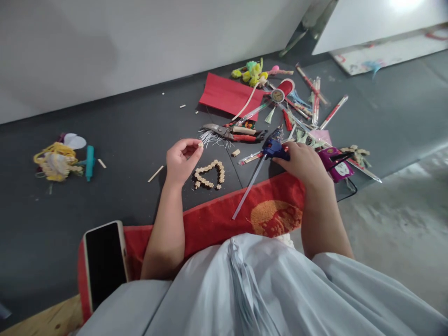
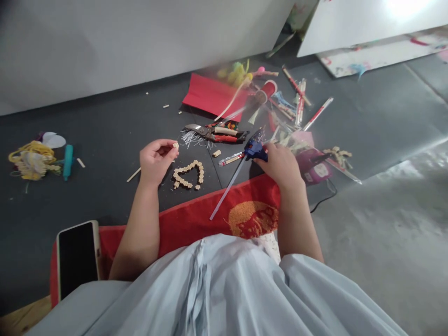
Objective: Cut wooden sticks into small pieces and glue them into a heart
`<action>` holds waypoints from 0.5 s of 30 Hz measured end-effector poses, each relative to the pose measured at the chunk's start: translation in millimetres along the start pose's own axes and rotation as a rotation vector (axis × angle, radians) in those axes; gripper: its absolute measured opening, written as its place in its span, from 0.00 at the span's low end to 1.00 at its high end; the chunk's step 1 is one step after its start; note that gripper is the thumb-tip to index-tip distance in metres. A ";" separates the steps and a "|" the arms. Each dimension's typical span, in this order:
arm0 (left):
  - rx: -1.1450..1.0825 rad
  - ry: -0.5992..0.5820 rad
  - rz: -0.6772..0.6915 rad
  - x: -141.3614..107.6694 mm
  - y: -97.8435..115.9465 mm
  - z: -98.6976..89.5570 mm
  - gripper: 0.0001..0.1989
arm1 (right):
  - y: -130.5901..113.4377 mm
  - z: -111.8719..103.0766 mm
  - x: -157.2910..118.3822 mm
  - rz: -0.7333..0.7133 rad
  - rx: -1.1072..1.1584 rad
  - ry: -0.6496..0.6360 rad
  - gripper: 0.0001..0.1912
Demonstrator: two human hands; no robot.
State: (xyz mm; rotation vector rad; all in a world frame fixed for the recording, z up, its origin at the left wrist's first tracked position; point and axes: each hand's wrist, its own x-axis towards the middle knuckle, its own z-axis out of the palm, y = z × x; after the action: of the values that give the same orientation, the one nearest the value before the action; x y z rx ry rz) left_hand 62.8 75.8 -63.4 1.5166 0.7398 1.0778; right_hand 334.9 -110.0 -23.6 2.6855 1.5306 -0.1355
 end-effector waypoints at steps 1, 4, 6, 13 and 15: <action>0.005 -0.002 0.001 0.0 0.1 0.2 0.10 | -2.1 0.8 0.6 0.011 -0.007 0.005 0.22; 0.003 0.000 0.008 0.3 0.1 -0.1 0.10 | -4.2 3.3 1.7 0.008 -0.037 0.028 0.20; -0.004 0.006 0.012 0.6 -0.3 -0.8 0.10 | -2.6 3.4 0.9 -0.011 -0.026 0.055 0.20; 0.039 -0.002 0.017 0.3 -4.4 -1.3 0.13 | 17.2 -3.2 -5.3 0.025 0.233 0.164 0.20; 0.046 -0.002 0.024 0.3 -5.1 -1.3 0.14 | 22.6 -2.2 -5.0 0.032 0.340 0.182 0.19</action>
State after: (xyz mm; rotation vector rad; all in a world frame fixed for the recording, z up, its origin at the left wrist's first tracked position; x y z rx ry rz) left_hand 62.2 77.7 -68.3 1.5695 0.7511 1.0832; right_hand 351.9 -125.5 -21.0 3.0591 1.6448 -0.1679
